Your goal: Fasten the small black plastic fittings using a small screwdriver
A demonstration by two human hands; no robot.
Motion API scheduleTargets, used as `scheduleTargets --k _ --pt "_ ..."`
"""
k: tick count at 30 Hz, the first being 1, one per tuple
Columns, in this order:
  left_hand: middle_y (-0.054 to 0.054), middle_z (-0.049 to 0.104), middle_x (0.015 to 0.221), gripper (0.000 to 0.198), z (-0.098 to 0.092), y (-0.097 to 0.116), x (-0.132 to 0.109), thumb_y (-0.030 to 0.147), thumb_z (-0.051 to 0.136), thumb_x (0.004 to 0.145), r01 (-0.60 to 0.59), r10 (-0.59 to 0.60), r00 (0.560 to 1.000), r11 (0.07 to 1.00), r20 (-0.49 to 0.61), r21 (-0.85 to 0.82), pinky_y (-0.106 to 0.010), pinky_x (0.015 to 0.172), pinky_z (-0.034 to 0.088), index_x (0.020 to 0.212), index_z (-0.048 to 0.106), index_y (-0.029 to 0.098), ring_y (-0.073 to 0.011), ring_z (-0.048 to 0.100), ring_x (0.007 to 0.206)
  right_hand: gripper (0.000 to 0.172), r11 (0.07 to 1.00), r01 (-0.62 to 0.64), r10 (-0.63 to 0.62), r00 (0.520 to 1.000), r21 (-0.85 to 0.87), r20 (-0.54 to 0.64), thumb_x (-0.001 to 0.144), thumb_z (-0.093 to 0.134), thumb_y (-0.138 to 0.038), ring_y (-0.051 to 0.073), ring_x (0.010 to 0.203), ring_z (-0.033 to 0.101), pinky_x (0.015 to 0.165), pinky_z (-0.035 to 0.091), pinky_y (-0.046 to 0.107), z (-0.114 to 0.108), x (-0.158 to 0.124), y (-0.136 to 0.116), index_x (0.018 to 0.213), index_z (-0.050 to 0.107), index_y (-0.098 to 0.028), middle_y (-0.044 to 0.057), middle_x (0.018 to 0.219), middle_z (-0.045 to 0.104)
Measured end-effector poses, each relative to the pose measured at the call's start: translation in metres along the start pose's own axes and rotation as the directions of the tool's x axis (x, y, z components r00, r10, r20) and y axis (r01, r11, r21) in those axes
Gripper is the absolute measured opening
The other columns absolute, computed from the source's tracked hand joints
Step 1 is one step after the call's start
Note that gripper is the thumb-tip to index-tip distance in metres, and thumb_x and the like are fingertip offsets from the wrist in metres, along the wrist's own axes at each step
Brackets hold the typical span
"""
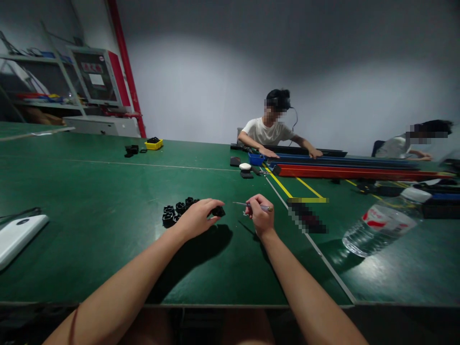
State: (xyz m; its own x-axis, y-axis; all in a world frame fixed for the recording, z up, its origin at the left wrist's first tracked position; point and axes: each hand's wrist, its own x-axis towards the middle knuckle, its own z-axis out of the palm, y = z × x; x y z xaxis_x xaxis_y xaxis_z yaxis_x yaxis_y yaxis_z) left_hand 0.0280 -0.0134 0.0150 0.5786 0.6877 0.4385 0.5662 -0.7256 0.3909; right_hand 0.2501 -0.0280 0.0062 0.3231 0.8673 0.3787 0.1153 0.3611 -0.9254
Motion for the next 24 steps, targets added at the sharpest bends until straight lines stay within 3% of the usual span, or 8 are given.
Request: scheduleTargets --k 6,12,17,21,24 --pt "-0.005 0.070 0.109 0.036 0.004 0.016 -0.003 0.032 0.065 0.090 -0.196 0.178 0.957 0.979 0.227 0.060 -0.033 0.089 0.049 0.124 0.063 0.025 -0.0218 0.063 0.101 0.018 0.999 -0.014 0.011 0.998 -0.049 -0.067 0.077 0.056 -0.030 0.010 0.040 0.046 0.039 0.033 0.021 -0.003 0.005 0.001 0.063 0.057 -0.019 -0.004 0.046 0.054" --pt "-0.007 0.069 0.110 0.041 0.011 0.016 -0.004 0.037 0.063 0.089 -0.273 0.246 0.921 0.961 0.303 0.050 -0.036 0.093 0.047 0.127 0.061 0.023 -0.0241 0.062 0.102 0.017 0.997 -0.034 0.025 0.992 -0.070 -0.126 0.077 0.055 -0.029 0.010 0.040 0.047 0.038 0.033 0.020 -0.007 0.010 0.007 0.064 0.058 -0.019 -0.004 0.046 0.055" --pt "-0.008 0.046 0.149 0.075 0.004 0.021 -0.007 0.011 0.062 0.070 -0.358 0.350 0.884 0.933 0.310 -0.034 -0.044 0.108 0.038 0.142 0.049 0.027 -0.0288 0.047 0.129 0.017 0.997 -0.043 0.034 0.991 -0.071 -0.132 0.076 0.055 -0.029 0.010 0.039 0.046 0.038 0.032 0.020 -0.008 0.011 0.009 0.063 0.058 -0.019 -0.004 0.046 0.054" --pt "0.001 0.057 0.141 0.075 0.006 0.021 -0.007 -0.004 0.047 0.066 -0.366 0.368 0.852 0.927 0.373 -0.079 -0.040 0.103 0.042 0.129 0.061 0.032 -0.0239 0.050 0.125 0.017 0.995 -0.061 0.049 0.988 -0.076 -0.145 0.076 0.055 -0.030 0.011 0.040 0.047 0.038 0.032 0.021 -0.008 0.012 0.008 0.063 0.058 -0.020 -0.004 0.047 0.055" --pt "0.000 0.063 0.133 0.067 0.010 0.018 -0.006 -0.006 0.045 0.070 -0.357 0.367 0.855 0.929 0.368 -0.097 -0.039 0.101 0.043 0.121 0.067 0.031 -0.0226 0.054 0.120 0.018 0.996 -0.056 0.044 0.986 -0.070 -0.160 0.078 0.056 -0.034 0.010 0.041 0.046 0.039 0.032 0.021 -0.009 0.014 0.009 0.070 0.062 -0.019 -0.003 0.052 0.056"
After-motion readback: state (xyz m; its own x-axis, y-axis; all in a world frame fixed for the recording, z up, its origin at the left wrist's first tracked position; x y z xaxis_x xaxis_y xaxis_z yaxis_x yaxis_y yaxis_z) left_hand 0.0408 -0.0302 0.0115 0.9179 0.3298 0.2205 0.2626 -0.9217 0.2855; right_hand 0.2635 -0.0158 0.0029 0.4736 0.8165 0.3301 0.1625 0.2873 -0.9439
